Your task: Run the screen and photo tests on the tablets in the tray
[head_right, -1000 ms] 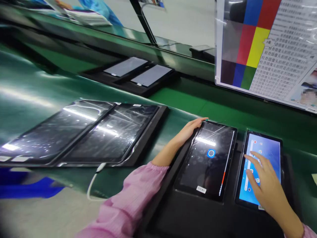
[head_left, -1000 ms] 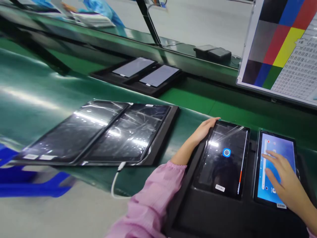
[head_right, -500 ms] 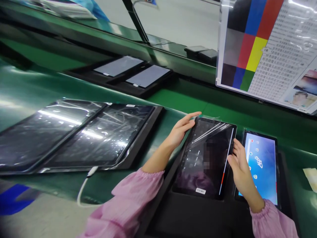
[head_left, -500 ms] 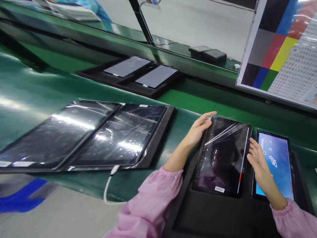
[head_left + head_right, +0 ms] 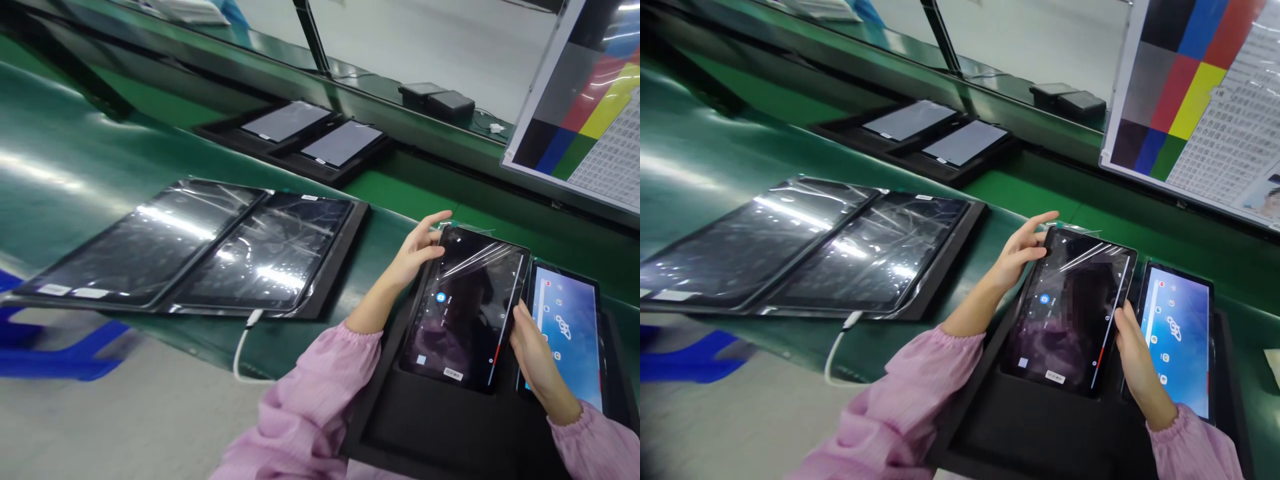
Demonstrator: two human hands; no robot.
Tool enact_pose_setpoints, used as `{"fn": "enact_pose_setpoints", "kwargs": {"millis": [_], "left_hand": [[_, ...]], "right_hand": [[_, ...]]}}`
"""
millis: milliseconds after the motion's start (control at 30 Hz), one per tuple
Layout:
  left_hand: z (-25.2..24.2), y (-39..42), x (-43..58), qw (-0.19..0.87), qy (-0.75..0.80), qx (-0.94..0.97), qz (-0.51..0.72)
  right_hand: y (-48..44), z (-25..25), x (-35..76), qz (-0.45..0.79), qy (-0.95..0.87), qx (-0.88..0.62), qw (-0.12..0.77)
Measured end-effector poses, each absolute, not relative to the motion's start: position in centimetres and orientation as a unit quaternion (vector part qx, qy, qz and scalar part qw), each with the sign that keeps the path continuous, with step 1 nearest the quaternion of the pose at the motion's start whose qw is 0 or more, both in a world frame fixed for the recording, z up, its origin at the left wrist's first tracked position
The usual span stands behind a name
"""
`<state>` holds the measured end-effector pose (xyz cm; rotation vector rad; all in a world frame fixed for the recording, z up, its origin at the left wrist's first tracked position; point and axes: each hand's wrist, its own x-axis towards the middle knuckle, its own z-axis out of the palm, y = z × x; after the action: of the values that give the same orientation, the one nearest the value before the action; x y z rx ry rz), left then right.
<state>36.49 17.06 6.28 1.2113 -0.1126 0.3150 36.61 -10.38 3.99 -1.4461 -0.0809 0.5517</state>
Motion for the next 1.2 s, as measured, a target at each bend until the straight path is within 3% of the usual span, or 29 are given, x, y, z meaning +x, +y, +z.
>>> {"fn": "enact_pose_setpoints", "kwargs": {"millis": [167,633,933,1200], "left_hand": [[6.5,16.9,36.5,0.814,-0.059,0.557,0.152],[6.3,16.9,36.7,0.805,-0.056,0.571,0.154],[6.8,15.9,36.7,0.767,0.079,0.601,0.210],[8.5,15.5,36.2,0.661,0.197,0.684,0.238]], "right_hand": [[-10.0,3.6,36.2,0.275,0.041,-0.634,0.722],[-9.9,4.7,37.0,0.249,-0.028,-0.627,0.737],[-10.1,4.6,37.4,0.281,-0.030,-0.645,0.710],[-9.1,3.0,37.6,0.271,-0.049,-0.659,0.700]]}}
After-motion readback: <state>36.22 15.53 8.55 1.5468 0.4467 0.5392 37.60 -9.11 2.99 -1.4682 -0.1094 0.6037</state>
